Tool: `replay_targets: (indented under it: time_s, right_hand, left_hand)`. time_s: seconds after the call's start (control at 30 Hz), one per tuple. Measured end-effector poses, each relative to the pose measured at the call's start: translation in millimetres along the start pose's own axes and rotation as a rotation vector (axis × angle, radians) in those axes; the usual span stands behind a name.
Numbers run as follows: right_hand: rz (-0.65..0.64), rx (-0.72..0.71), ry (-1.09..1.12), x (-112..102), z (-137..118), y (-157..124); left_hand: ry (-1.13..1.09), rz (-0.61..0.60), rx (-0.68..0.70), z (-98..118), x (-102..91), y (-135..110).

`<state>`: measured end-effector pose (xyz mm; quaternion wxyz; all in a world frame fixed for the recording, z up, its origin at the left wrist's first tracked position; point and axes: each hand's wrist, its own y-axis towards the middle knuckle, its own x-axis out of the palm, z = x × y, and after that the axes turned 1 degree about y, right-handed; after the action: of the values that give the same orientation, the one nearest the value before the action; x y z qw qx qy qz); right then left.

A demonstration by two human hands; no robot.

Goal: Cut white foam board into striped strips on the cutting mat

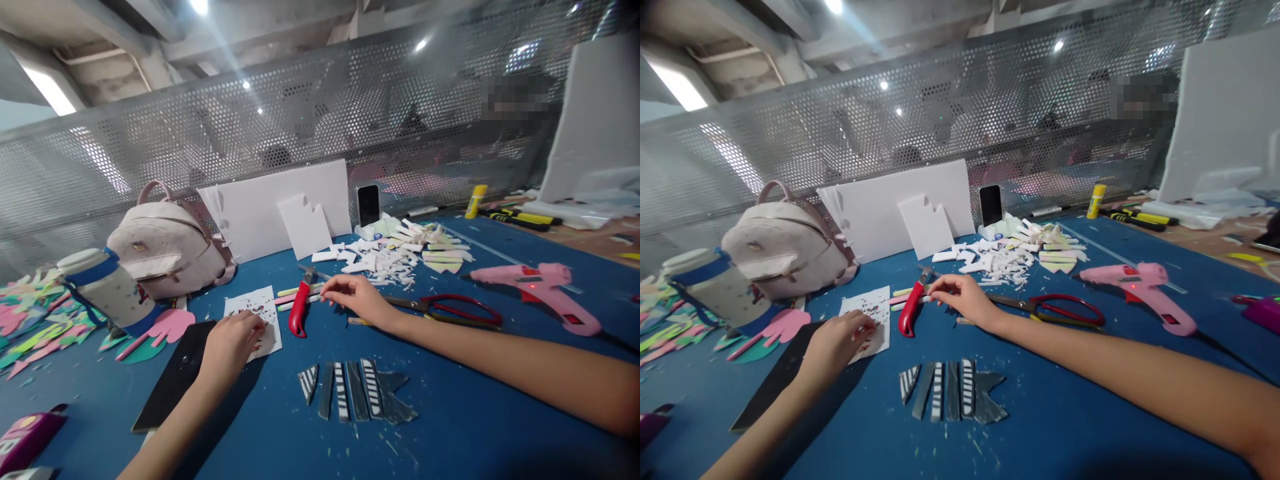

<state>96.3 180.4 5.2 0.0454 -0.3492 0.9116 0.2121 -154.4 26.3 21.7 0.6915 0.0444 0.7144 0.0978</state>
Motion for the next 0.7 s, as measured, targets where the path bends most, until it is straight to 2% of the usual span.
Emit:
replay_targets:
  time_s: [0.17, 0.37, 0.53, 0.63, 0.7]
  right_hand:
    - [-0.008, -0.055, -0.06, 1.6, -2.9, -4.1]
    - [-0.052, -0.196, -0.198, -4.8, -5.6, -6.4]
    - [-0.015, -0.255, -0.281, -14.6, -1.2, -1.8]
    - [0.032, -0.256, -0.28, -10.9, -2.0, -2.2]
    - [0.039, -0.255, -0.266, -4.4, -5.3, -4.8]
  left_hand:
    - [0.009, -0.011, -0.025, -0.4, 3.0, 1.5]
    - [-0.091, 0.0, -0.023, -3.6, 5.3, 2.7]
    - [-0.262, 0.089, -0.027, -10.2, 5.6, 2.8]
    - [-0.41, 0.165, -0.027, -8.4, 3.8, 5.2]
    - [-0.539, 0.191, -0.008, 0.5, 2.5, 8.1]
